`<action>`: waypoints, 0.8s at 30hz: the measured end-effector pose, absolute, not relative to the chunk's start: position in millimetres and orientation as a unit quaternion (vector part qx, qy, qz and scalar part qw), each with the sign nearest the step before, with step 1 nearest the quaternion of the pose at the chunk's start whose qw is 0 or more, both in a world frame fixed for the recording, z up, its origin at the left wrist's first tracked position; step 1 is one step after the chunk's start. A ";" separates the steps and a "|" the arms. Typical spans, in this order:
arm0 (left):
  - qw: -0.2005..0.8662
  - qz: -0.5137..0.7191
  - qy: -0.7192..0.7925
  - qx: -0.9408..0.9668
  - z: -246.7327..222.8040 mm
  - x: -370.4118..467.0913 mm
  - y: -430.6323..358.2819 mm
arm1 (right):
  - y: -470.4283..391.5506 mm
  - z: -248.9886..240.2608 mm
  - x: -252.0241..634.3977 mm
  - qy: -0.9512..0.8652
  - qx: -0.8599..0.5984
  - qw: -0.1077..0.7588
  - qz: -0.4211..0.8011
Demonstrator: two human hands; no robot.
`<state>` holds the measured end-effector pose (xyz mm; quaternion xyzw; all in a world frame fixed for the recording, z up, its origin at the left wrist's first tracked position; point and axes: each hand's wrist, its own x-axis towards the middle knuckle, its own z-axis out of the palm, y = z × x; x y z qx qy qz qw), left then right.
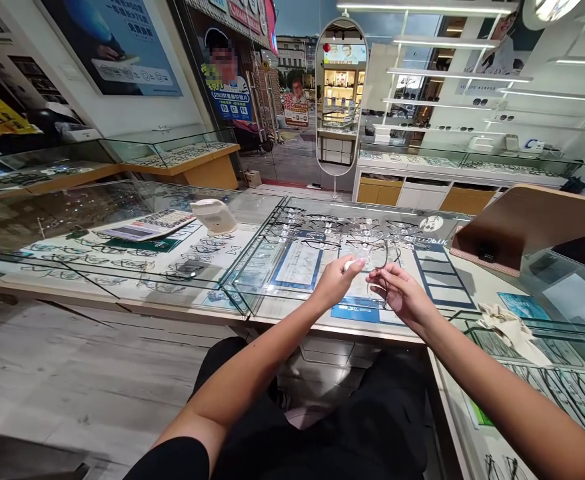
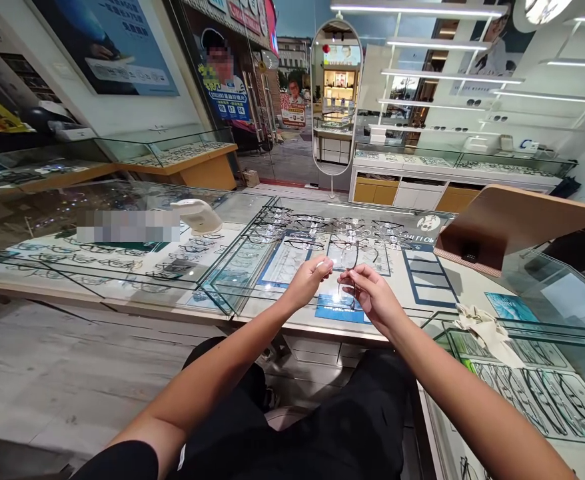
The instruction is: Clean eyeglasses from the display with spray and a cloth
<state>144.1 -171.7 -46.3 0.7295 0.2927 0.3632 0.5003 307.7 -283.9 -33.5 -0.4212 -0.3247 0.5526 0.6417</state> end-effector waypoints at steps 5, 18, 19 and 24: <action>0.478 0.328 0.280 0.765 -57.0 140.5 -185.1 | -278.3 -35.6 318.4 -0.298 -0.423 0.660 0.544; 0.501 0.316 0.269 0.759 -59.3 141.7 -195.9 | -277.2 -39.4 319.1 -0.307 -0.413 0.661 0.546; 0.508 0.326 0.266 0.752 -59.2 137.8 -192.8 | -277.4 -38.4 319.2 -0.304 -0.412 0.662 0.547; 0.479 0.430 0.320 0.695 -65.1 96.0 -146.6 | -279.3 -31.7 318.7 -0.293 -0.409 0.667 0.549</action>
